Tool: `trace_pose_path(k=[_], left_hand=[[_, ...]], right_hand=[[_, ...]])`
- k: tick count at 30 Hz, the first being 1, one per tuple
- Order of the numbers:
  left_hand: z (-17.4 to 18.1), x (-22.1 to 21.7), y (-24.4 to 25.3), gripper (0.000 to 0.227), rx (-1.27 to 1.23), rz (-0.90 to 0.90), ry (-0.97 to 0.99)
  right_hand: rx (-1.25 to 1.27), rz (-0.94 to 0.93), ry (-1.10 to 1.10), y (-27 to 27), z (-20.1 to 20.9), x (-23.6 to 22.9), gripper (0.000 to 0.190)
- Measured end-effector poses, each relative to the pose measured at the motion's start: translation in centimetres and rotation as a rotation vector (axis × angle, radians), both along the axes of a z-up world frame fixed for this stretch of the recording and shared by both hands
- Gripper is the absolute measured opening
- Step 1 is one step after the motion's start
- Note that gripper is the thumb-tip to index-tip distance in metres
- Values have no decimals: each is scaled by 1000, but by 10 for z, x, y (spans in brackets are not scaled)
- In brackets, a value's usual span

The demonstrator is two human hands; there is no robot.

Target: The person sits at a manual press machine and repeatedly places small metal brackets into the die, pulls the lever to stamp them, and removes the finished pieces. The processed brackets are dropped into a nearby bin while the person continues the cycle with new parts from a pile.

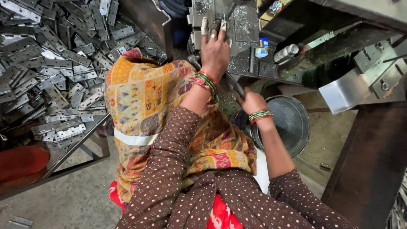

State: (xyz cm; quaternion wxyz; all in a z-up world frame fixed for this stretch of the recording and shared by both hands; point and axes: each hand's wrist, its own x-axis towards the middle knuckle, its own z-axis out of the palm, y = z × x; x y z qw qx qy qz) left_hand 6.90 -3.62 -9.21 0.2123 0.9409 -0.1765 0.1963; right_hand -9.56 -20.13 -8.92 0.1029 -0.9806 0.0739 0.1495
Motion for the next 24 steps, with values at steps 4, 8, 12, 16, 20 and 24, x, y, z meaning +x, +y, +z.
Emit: trace_pose_path(k=[4, 8, 12, 16, 20, 24], left_hand=[[3, 3, -7, 37, 15, 37, 22], [9, 4, -6, 30, 93, 7, 67], [12, 2, -5, 28, 114, 3, 13], [4, 0, -3, 29, 121, -31, 1], [-1, 11, -1, 27, 102, -56, -58], [-2, 11, 5, 26, 126, -28, -77]], right_hand=[[40, -4, -4, 2, 8, 0, 49], [17, 31, -55, -1, 0, 0, 49], [12, 42, -116, -19, -37, -4, 49], [54, 49, -218, -24, -102, -26, 41], [-4, 55, -442, -27, -149, -38, 36], [75, 67, -336, -29, -148, -34, 40]])
